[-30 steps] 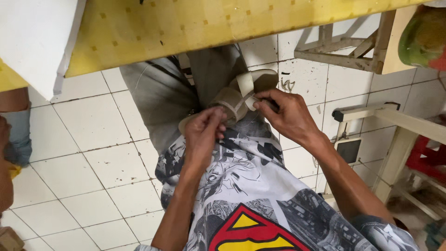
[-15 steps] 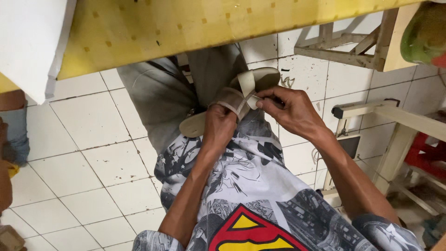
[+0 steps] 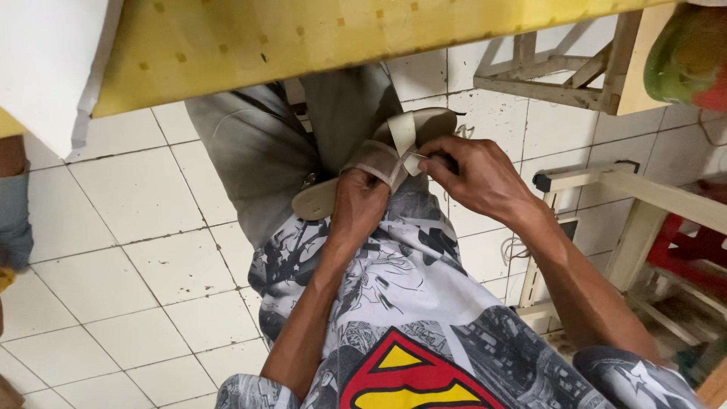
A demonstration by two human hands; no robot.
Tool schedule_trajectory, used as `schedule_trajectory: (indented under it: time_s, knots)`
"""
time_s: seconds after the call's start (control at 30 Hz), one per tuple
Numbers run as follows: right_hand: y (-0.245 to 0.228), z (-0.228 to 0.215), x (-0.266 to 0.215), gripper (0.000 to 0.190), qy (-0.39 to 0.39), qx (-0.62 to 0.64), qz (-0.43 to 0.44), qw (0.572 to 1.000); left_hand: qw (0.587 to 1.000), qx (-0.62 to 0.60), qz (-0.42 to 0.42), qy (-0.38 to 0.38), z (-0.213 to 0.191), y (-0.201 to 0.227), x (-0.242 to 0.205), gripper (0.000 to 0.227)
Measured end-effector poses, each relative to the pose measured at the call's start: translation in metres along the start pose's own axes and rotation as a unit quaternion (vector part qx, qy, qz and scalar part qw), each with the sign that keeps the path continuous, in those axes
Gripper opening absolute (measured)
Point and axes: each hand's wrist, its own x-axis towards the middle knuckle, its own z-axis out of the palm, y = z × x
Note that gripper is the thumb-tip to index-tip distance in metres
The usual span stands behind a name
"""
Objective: The person is repairing a beige slide sandal by hand. They hold the sandal on their lap and use a small tool to work on the strap, likely stitching or securing it to the sole. The workspace includes a yellow table with various tools and materials nearby.
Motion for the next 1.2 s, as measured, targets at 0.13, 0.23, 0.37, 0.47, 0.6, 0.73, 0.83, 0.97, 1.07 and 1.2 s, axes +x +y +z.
schedule_trajectory:
  time_s: [0.13, 0.23, 0.37, 0.47, 0.6, 0.73, 0.83, 0.97, 1.07, 1.2]
  knots:
    - [-0.021, -0.002, 0.005, 0.017, -0.031, -0.141, 0.018, 0.989, 1.0, 0.019, 0.016, 0.004, -0.001, 0.006, -0.005, 0.026]
    - [-0.024, 0.006, 0.009, 0.022, -0.05, -0.206, 0.022, 0.977, 0.999, -0.009, 0.049, 0.01, -0.002, 0.005, -0.006, 0.025]
    - [-0.021, 0.014, 0.011, 0.018, -0.034, -0.261, -0.017, 0.965, 0.999, 0.007, 0.047, -0.007, -0.004, 0.003, -0.003, 0.027]
    - [-0.017, 0.014, 0.005, 0.019, -0.009, -0.277, -0.02, 0.961, 0.999, 0.019, 0.035, -0.007, -0.004, 0.01, -0.007, 0.027]
    - [-0.011, 0.024, -0.001, 0.021, 0.05, -0.314, -0.014, 0.948, 0.999, -0.006, 0.046, -0.005, -0.001, 0.007, -0.007, 0.029]
    - [-0.009, 0.032, -0.001, 0.02, 0.069, -0.329, -0.009, 0.942, 0.999, 0.021, 0.033, -0.009, 0.001, -0.002, 0.002, 0.028]
    - [-0.01, 0.032, -0.002, 0.019, 0.072, -0.321, -0.004, 0.944, 0.999, 0.034, 0.032, -0.011, -0.002, 0.01, -0.003, 0.028]
    - [-0.008, 0.03, -0.006, 0.027, 0.078, -0.335, 0.02, 0.939, 0.999, 0.021, 0.026, -0.008, 0.002, 0.007, -0.002, 0.027]
    - [-0.006, 0.034, -0.007, 0.028, 0.101, -0.309, 0.025, 0.945, 1.0, 0.012, 0.027, -0.009, -0.001, 0.008, -0.003, 0.027]
    - [0.0, 0.038, -0.005, 0.03, 0.12, -0.272, 0.042, 0.954, 0.998, -0.007, -0.019, -0.055, -0.012, 0.031, -0.01, 0.032]
